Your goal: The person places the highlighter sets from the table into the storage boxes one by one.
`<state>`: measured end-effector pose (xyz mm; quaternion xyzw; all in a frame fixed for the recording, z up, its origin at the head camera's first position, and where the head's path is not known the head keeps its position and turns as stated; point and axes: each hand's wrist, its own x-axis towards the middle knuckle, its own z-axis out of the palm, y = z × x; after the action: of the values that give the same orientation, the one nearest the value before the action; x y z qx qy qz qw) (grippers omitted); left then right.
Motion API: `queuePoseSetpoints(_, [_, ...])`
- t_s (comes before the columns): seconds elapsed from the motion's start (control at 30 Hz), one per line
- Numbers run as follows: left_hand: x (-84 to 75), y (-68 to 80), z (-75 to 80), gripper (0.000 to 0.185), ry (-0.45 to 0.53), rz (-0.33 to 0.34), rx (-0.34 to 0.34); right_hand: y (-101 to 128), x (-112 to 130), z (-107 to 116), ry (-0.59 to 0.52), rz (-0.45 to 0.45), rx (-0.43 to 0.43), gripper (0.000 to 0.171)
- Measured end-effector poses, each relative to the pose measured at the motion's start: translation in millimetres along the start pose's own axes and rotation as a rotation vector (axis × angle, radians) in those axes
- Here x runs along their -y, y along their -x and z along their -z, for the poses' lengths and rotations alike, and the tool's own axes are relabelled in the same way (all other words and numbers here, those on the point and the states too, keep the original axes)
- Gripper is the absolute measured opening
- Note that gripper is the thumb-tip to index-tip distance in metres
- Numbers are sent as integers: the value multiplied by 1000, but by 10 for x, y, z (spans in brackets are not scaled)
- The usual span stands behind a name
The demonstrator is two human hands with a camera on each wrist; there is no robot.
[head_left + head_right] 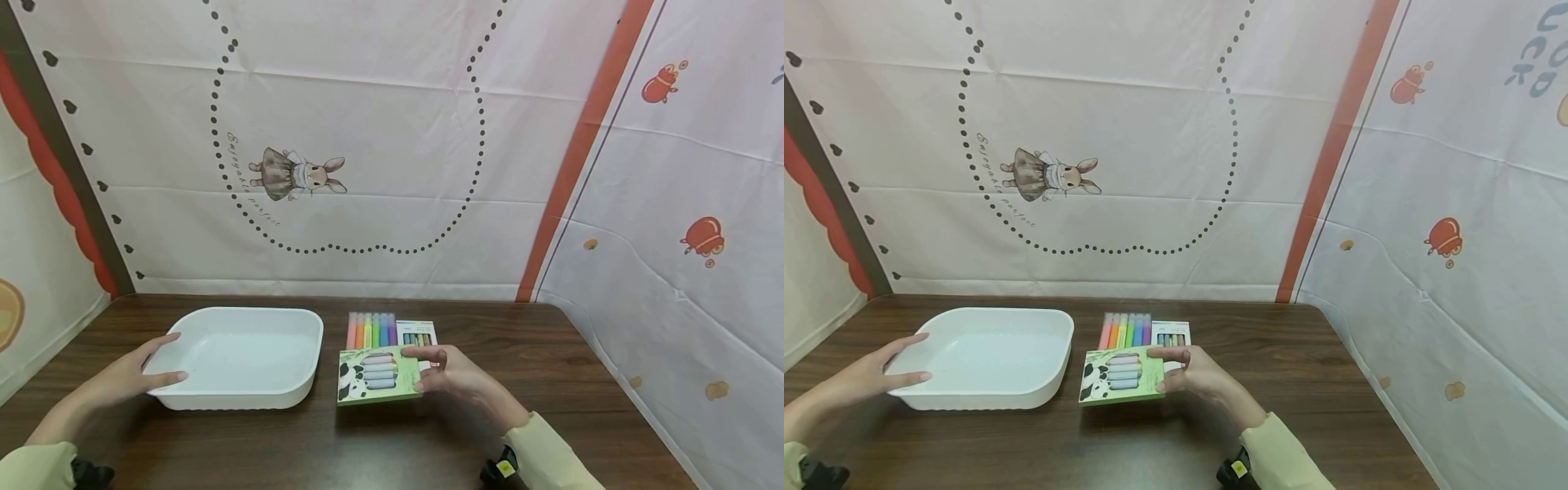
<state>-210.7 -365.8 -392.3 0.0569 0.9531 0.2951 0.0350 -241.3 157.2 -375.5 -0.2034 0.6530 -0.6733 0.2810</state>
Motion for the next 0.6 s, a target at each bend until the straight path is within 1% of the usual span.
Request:
queuePoseSetpoints(0.17, [5,-5,2,79,40,2,7,-48,63,-32,2,18,12,62])
queuePoseSetpoints(0.4, [-17,-14,12,80,90,19,27,-119,136,-104,-2,11,13,62])
queuePoseSetpoints(0.6, [-12,-33,13,81,92,34,36,-211,189,-152,4,39,15,61])
